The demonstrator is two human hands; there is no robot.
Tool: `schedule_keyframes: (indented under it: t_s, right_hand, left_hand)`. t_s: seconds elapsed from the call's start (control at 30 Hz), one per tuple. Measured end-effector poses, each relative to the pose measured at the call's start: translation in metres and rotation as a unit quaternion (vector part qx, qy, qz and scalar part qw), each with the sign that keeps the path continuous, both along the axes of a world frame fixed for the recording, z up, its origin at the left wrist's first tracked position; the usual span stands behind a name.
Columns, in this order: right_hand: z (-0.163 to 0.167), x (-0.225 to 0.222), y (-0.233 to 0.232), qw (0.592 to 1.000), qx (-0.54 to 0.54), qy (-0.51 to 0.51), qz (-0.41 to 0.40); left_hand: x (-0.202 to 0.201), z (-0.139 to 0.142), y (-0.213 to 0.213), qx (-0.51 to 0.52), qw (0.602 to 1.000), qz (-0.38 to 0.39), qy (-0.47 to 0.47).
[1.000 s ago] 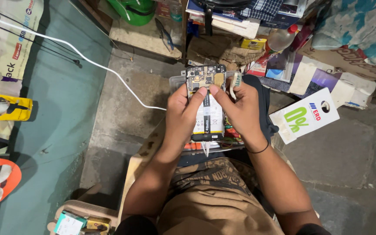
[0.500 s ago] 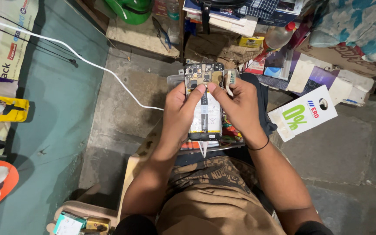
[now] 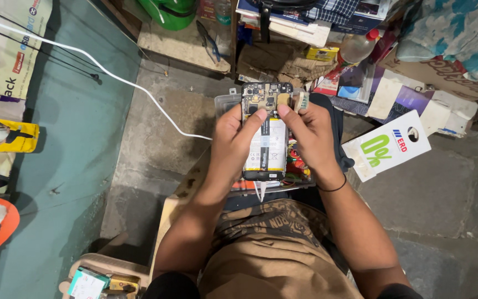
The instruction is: The person cleans the internal components of a disassembled smartphone using a small brush and a blue pen-like tool. They repeatedly wipe the motherboard and battery area, then use the pen to point at or adjust small parts inside the device.
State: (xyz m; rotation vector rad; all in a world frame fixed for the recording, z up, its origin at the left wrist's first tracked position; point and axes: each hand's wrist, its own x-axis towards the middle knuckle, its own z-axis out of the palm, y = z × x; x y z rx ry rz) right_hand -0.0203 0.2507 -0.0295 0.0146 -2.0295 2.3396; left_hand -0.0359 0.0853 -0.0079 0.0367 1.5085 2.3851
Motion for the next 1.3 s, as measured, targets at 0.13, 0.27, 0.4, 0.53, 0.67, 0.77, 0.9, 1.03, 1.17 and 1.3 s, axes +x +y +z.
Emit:
schedule_keyframes:
  t_s: [0.13, 0.27, 0.4, 0.53, 0.67, 0.77, 0.9, 1.03, 1.17, 1.3]
  right_hand:
    - [-0.006, 0.001, 0.0, 0.999, 0.034, -0.038, -0.012]
    - [-0.009, 0.002, 0.001, 0.999, 0.044, -0.023, -0.006]
    - [-0.007, 0.003, 0.002, 0.999, 0.032, -0.029, 0.015]
    - [-0.006, 0.003, 0.0, 0.999, 0.049, -0.021, 0.009]
    - [-0.006, 0.003, -0.002, 0.999, 0.038, -0.015, 0.009]
    - [-0.007, 0.004, -0.002, 0.998, 0.055, -0.026, 0.004]
    - [-0.008, 0.006, -0.002, 0.998, 0.044, -0.039, 0.005]
    - [-0.01, 0.006, 0.0, 0.999, 0.039, -0.025, 0.018]
    - [-0.009, 0.006, 0.001, 0.998, 0.05, -0.018, 0.019]
    - [-0.007, 0.007, 0.001, 0.998, 0.049, -0.019, 0.02]
  left_hand:
    - [-0.002, -0.002, 0.0, 0.007, 1.0, -0.006, -0.007]
    - [-0.004, -0.007, 0.0, -0.015, 1.0, 0.003, 0.007]
    - [-0.004, -0.008, -0.001, -0.01, 1.0, 0.008, 0.007]
    - [-0.002, -0.005, -0.001, -0.019, 1.0, 0.014, -0.002]
    - [-0.002, -0.005, 0.0, -0.029, 0.999, 0.021, 0.004]
    - [-0.001, -0.007, -0.001, -0.04, 0.999, 0.025, 0.011]
    - [0.0, -0.01, -0.001, -0.034, 0.999, 0.02, 0.024]
    - [0.001, -0.01, -0.002, -0.039, 0.999, 0.011, 0.003]
    - [0.003, -0.007, -0.003, -0.059, 0.998, 0.011, -0.002]
    - [0.003, -0.005, -0.003, -0.045, 0.999, 0.008, -0.005]
